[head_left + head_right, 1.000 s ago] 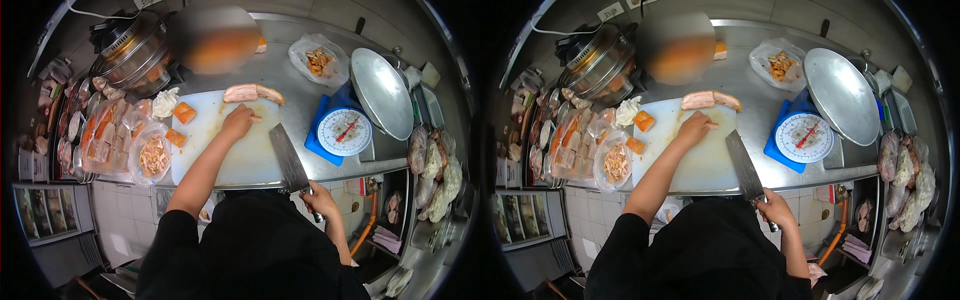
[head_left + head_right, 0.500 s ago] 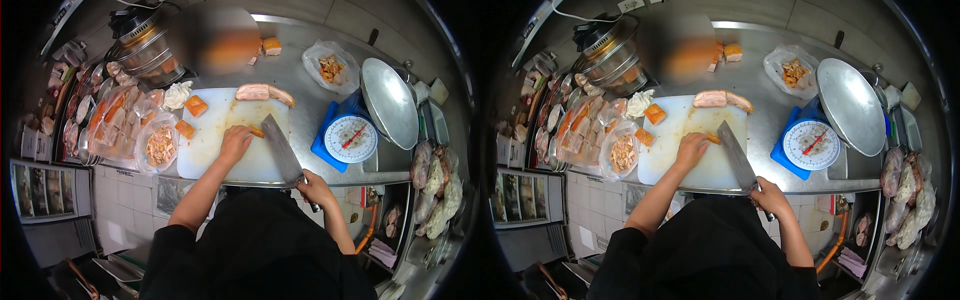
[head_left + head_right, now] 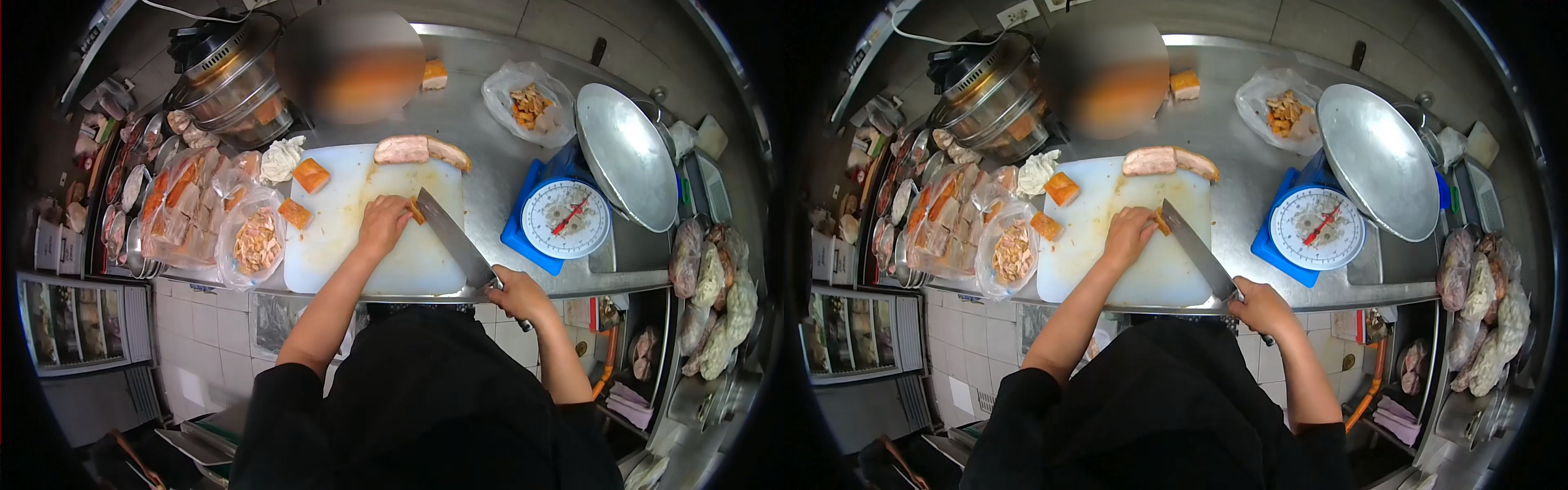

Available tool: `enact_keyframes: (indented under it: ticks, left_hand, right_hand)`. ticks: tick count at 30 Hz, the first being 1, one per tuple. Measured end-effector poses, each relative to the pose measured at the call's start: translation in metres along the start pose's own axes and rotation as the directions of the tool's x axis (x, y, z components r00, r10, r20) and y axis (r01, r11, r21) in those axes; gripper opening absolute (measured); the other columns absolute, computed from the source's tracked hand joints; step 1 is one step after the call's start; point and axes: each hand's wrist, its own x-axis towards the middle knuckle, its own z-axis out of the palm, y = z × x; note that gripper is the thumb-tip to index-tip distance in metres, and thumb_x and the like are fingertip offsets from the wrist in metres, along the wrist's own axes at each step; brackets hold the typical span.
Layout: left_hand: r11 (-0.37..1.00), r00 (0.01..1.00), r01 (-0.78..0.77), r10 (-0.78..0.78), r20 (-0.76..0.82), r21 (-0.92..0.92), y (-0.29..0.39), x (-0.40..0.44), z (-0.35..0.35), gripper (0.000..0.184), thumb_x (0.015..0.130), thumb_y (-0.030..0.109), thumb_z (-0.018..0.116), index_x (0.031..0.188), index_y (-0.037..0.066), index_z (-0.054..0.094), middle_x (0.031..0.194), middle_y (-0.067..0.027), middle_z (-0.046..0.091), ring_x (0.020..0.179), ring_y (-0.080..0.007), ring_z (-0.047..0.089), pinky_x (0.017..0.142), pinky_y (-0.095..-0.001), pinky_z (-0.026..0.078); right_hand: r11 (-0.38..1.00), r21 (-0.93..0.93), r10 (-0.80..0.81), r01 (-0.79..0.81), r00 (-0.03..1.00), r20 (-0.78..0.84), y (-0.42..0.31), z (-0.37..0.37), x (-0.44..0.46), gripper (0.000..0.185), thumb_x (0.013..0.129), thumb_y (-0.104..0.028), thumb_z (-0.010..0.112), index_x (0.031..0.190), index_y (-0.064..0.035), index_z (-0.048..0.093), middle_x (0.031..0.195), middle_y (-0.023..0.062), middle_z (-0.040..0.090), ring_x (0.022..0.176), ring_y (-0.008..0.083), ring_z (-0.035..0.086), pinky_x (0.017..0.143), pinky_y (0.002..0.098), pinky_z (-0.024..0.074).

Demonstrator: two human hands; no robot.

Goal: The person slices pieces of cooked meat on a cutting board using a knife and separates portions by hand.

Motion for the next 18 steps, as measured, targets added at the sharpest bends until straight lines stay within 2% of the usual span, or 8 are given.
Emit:
enact_keyframes:
  ticks: [3,11,15,18]
  left_hand:
    - [1.0,1.0,0.001,-0.001,-0.007,0.0,0.001,0.0,0.001,0.022,0.087,0.013,0.076,0.107,0.006,0.071,0.11,-0.0081,0.072,0.106,-0.0306,0.063,0.094,-0.0419,0.047]
    - [1.0,0.999,0.004,-0.005,-0.037,-0.017,-0.003,-0.003,0.008,0.025,0.087,0.013,0.076,0.11,0.007,0.07,0.111,-0.0077,0.071,0.108,-0.0301,0.062,0.094,-0.0424,0.046]
    - [0.999,0.999,0.02,-0.021,-0.049,-0.031,-0.003,-0.006,0.011,0.026,0.086,0.013,0.076,0.111,0.008,0.07,0.113,-0.0073,0.071,0.11,-0.029,0.062,0.094,-0.0418,0.045]
    - [1.0,1.0,0.027,-0.027,-0.008,-0.01,-0.006,-0.006,0.011,0.029,0.087,0.014,0.075,0.115,0.01,0.068,0.117,-0.0039,0.069,0.114,-0.0256,0.06,0.097,-0.0415,0.043]
  right_hand:
    - [0.998,0.024,0.059,-0.061,0.995,0.077,-0.011,-0.014,0.001,0.02,0.09,-0.019,0.063,0.106,-0.0059,0.062,0.067,0.0116,0.064,0.05,0.0197,0.062,0.053,0.0363,0.0497]
    - [0.988,0.121,0.069,-0.092,0.981,0.183,-0.013,-0.019,0.028,0.021,0.092,-0.016,0.06,0.109,-0.0037,0.059,0.064,0.0098,0.06,0.047,0.0179,0.058,0.05,0.0354,0.0473]
    - [0.985,0.141,0.073,-0.103,0.976,0.203,-0.014,-0.008,0.039,0.026,0.093,-0.017,0.059,0.115,-0.0037,0.059,0.065,0.0102,0.061,0.047,0.0181,0.058,0.05,0.0356,0.0474]
    - [0.992,0.119,0.033,-0.046,0.993,0.116,-0.031,0.009,0.049,0.034,0.094,-0.019,0.058,0.123,-0.0032,0.058,0.066,0.0107,0.062,0.047,0.0184,0.059,0.05,0.0358,0.0478]
